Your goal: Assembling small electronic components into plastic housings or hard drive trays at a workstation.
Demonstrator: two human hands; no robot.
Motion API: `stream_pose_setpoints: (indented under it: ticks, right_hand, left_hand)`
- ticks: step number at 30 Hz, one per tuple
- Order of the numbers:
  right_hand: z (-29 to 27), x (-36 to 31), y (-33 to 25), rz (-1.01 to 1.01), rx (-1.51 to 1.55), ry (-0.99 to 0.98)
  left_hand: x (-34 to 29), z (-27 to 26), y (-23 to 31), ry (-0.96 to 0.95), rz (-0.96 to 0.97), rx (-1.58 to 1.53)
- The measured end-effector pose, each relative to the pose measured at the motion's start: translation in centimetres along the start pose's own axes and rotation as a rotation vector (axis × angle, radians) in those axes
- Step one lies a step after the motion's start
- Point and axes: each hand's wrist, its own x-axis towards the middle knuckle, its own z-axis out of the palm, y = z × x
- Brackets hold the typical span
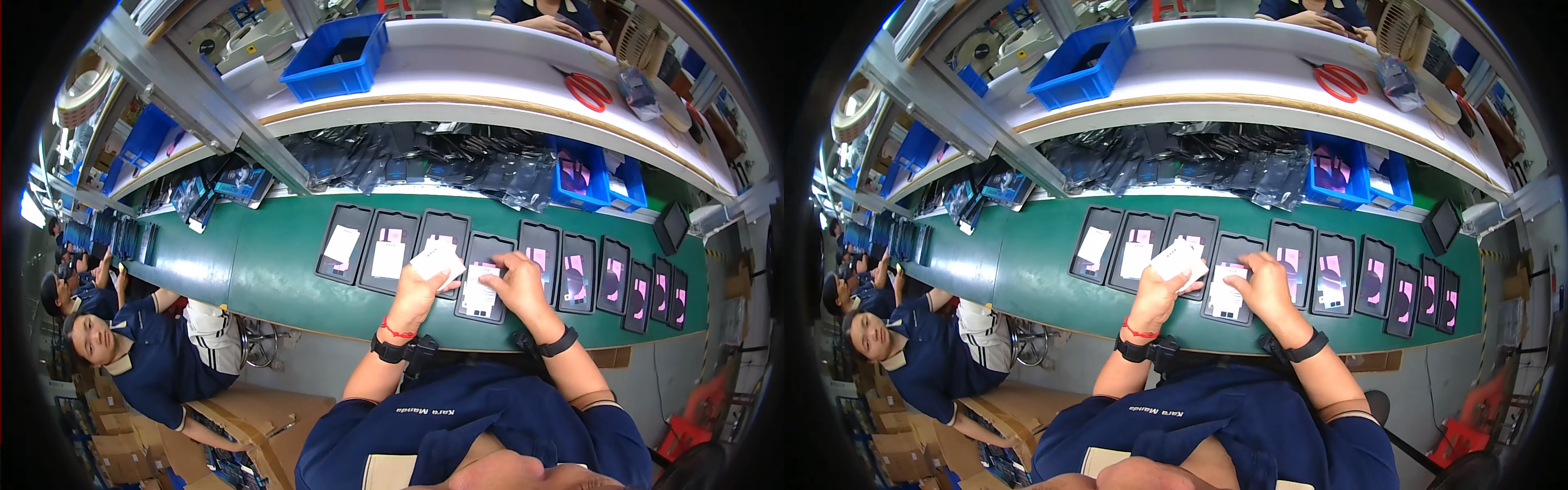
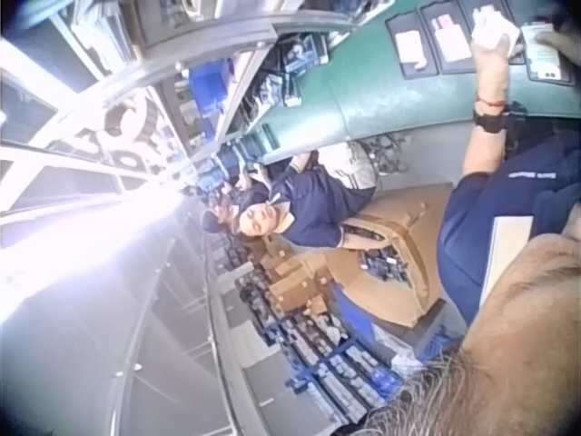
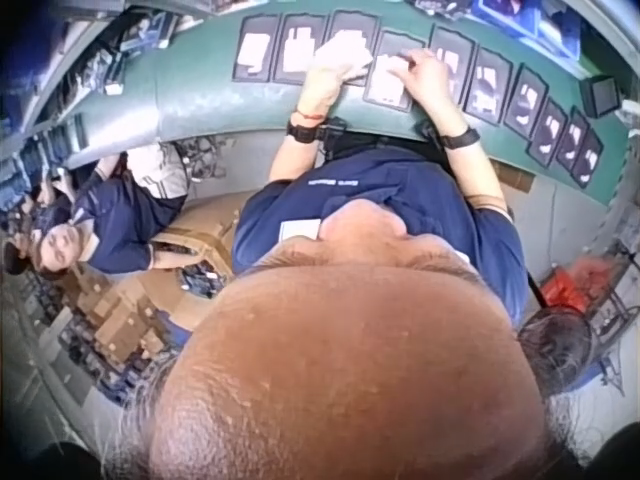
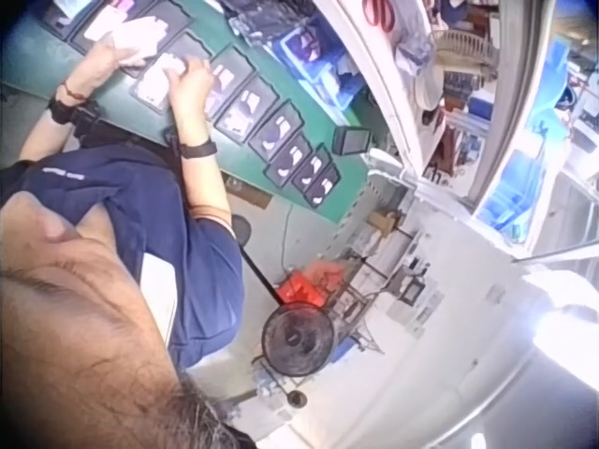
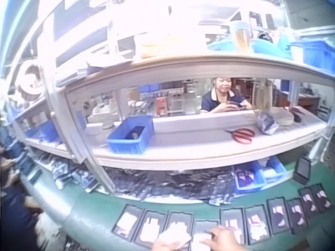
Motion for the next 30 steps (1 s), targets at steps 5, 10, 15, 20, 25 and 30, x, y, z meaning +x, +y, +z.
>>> stream_pose_setpoints:
  ticks: [5,10,15,20,25,30]
  right_hand:
    - [-0.6,-0.2,-0.1,-0.125,0.416,0.12]
    - [-2.9,-0.6,2.4,-0.084,0.764,0.047]
    - [-5.6,-2.2,2.9,0.046,0.795,0.008]
    - [-6.3,-2.0,4.8,0.164,0.744,0.038]
    - [-5.9,-1.4,6.4,-0.037,-0.012,0.393]
    - [-5.6,-1.9,5.7,-0.035,0.781,0.136]
  left_hand:
    - [0.3,3.3,-1.1,-0.083,-0.039,0.071]
    - [1.0,5.4,-1.9,-0.16,-0.103,0.023]
    - [1.7,6.4,-2.7,-0.189,-0.123,-0.017]
    - [2.2,7.4,-3.1,-0.098,-0.074,0.042]
    - [2.7,7.5,-2.5,0.026,-0.036,0.078]
    - [2.5,10.0,-4.1,-0.098,-0.061,0.064]
